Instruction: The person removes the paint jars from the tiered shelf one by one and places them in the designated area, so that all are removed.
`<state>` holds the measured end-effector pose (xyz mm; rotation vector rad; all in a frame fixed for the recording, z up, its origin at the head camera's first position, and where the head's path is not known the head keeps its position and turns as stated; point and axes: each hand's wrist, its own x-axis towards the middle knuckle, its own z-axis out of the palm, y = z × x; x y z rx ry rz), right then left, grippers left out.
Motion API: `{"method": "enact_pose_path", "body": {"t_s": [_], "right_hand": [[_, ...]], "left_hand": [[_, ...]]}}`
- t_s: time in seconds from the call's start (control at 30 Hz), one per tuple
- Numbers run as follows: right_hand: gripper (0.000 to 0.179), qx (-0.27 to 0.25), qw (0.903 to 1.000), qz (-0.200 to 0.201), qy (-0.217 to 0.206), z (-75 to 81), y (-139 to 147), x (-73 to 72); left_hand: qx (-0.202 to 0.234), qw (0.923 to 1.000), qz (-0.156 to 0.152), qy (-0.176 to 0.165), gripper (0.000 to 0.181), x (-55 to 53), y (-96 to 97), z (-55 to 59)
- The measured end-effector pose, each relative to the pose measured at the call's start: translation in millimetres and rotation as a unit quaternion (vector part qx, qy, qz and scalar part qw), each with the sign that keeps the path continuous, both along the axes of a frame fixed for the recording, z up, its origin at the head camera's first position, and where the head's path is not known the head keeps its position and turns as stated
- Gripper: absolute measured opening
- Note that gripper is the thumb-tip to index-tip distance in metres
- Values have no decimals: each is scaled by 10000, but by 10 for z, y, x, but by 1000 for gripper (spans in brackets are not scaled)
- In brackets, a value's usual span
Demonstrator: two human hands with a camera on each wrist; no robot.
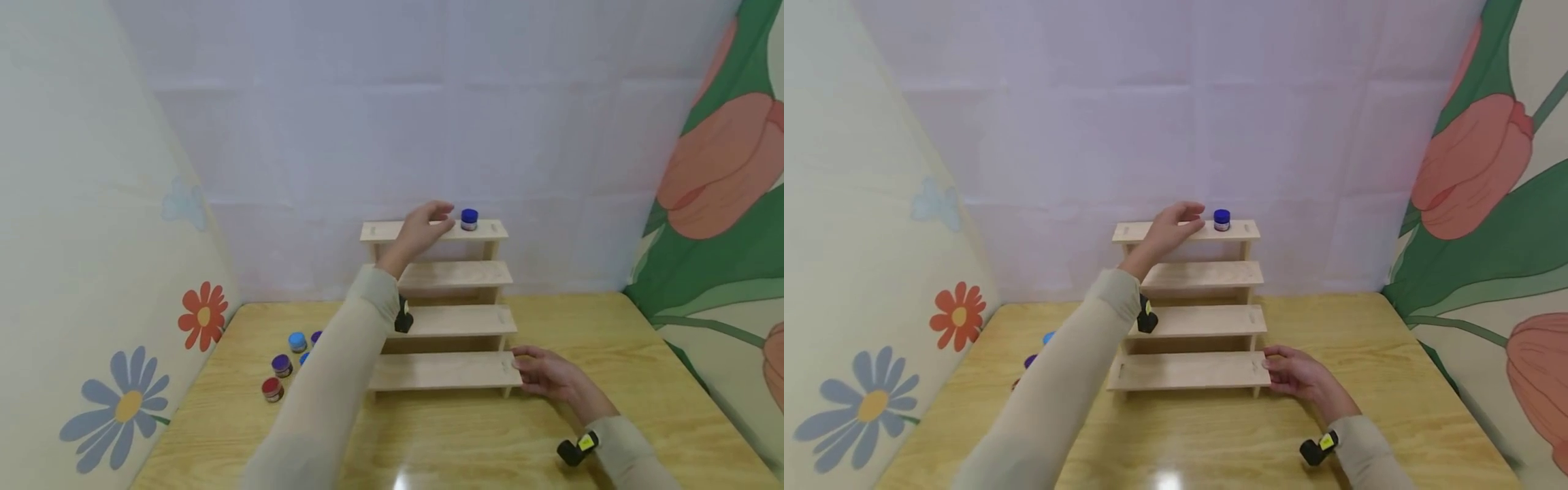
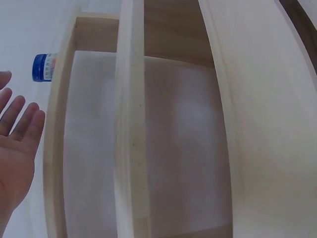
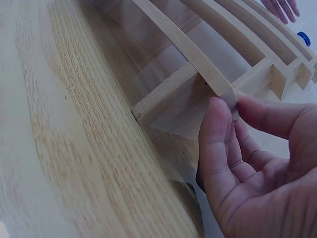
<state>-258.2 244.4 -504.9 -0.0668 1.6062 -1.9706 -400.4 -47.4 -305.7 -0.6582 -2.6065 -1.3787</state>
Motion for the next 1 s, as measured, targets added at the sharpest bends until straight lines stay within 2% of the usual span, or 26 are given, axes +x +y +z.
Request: {"method": "enact_pose_path", "body": {"t_s": [0.17, 0.4, 0.77, 1.0], "right_hand": [[22, 12, 10000, -34, -12, 3, 9, 18], [20, -13, 10000, 35, -18, 2, 57, 69], [21, -57, 10000, 17, -53, -58, 26, 102], [23, -26, 10000, 46, -39, -40, 22, 84]], "left_hand": [[29, 9999, 149, 19, 40, -65, 83, -41], [29, 9999, 125, 70, 39, -155, 270, -116], [221, 9989, 154, -371, 47, -154, 405, -133], [-83, 9991, 126, -405, 50, -164, 455, -110]]}}
